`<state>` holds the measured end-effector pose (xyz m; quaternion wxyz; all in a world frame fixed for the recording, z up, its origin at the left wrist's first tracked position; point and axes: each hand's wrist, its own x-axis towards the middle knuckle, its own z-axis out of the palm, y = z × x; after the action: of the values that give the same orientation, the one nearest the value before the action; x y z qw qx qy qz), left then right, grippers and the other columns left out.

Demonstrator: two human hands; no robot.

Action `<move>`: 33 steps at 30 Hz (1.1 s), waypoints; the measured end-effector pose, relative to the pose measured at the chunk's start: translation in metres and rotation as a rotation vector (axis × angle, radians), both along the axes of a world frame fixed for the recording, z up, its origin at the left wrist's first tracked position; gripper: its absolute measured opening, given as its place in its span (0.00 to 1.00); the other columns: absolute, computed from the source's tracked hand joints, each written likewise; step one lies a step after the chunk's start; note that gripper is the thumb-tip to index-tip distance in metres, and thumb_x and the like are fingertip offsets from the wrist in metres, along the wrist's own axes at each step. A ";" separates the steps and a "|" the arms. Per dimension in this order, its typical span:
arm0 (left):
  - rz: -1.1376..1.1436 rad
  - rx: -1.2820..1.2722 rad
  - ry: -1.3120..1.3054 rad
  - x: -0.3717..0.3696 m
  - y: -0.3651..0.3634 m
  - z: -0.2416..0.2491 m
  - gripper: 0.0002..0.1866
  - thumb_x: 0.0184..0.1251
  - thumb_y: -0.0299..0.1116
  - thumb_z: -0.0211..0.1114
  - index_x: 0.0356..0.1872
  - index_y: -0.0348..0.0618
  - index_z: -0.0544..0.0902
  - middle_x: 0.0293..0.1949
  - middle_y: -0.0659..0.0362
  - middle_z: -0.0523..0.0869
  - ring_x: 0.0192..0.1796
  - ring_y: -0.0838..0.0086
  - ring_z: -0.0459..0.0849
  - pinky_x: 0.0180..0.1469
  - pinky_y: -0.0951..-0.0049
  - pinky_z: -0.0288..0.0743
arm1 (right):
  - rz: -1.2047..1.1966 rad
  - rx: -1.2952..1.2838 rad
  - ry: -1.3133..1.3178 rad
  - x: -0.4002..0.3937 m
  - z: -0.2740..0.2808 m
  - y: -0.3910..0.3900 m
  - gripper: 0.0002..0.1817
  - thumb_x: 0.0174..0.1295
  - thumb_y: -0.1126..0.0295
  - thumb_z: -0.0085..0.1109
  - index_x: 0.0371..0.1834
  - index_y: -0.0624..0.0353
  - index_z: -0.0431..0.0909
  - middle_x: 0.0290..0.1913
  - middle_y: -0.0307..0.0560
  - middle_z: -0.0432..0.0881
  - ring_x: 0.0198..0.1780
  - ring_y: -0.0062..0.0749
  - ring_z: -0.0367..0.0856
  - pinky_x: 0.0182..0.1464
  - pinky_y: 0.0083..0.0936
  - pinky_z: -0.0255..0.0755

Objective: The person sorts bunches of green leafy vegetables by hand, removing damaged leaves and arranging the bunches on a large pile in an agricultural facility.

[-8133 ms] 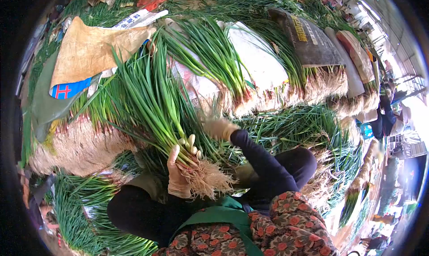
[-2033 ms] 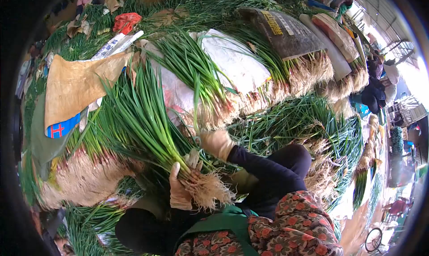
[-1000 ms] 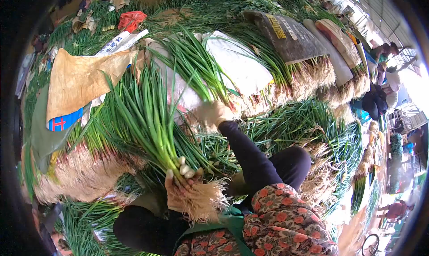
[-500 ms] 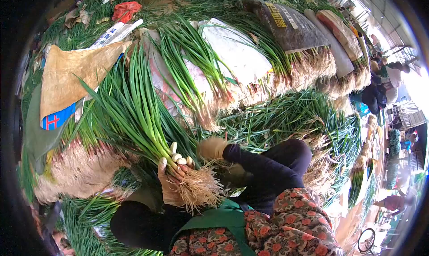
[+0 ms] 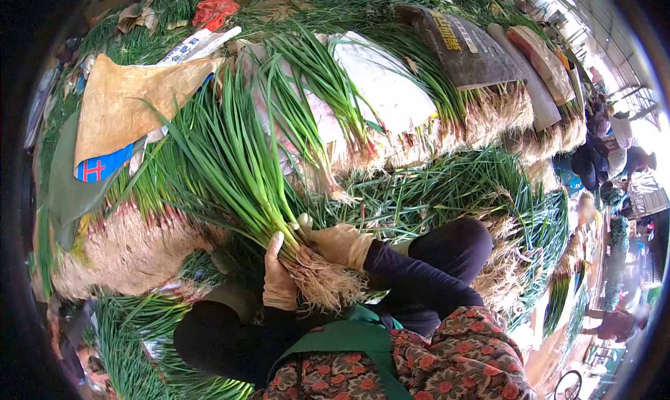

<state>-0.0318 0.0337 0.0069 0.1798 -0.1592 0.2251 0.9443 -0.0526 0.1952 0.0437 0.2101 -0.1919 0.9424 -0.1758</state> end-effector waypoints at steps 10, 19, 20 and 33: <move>-0.015 0.042 -0.056 0.004 -0.005 0.018 0.21 0.65 0.46 0.54 0.44 0.35 0.75 0.32 0.51 0.82 0.30 0.66 0.81 0.38 0.67 0.78 | -0.775 -1.339 -0.920 -0.064 -0.045 -0.021 0.17 0.65 0.51 0.52 0.41 0.54 0.77 0.21 0.33 0.71 0.21 0.21 0.67 0.23 0.18 0.62; -0.010 0.241 -0.077 0.006 0.000 0.040 0.27 0.65 0.48 0.54 0.56 0.38 0.69 0.40 0.53 0.79 0.35 0.67 0.79 0.45 0.61 0.77 | -0.580 -0.240 0.156 -0.101 -0.090 0.046 0.23 0.58 0.50 0.59 0.48 0.56 0.76 0.40 0.52 0.82 0.40 0.38 0.81 0.43 0.30 0.74; -0.022 0.246 -0.085 0.003 0.002 0.043 0.28 0.65 0.48 0.54 0.58 0.38 0.68 0.40 0.53 0.80 0.36 0.67 0.79 0.45 0.61 0.78 | -0.505 -0.134 0.131 -0.101 -0.082 0.043 0.24 0.58 0.48 0.58 0.48 0.55 0.76 0.40 0.52 0.82 0.42 0.41 0.81 0.44 0.33 0.73; -0.097 0.127 -0.102 0.003 -0.008 0.007 0.33 0.66 0.54 0.50 0.56 0.30 0.68 0.31 0.45 0.80 0.22 0.74 0.76 0.20 0.80 0.71 | 0.086 -0.413 -0.119 0.014 -0.036 0.018 0.24 0.62 0.62 0.53 0.60 0.60 0.67 0.47 0.59 0.78 0.45 0.44 0.80 0.45 0.35 0.74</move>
<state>-0.0289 0.0252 0.0141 0.2463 -0.1845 0.1629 0.9374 -0.0388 0.2134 0.0073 0.2290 -0.2601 0.8633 -0.3668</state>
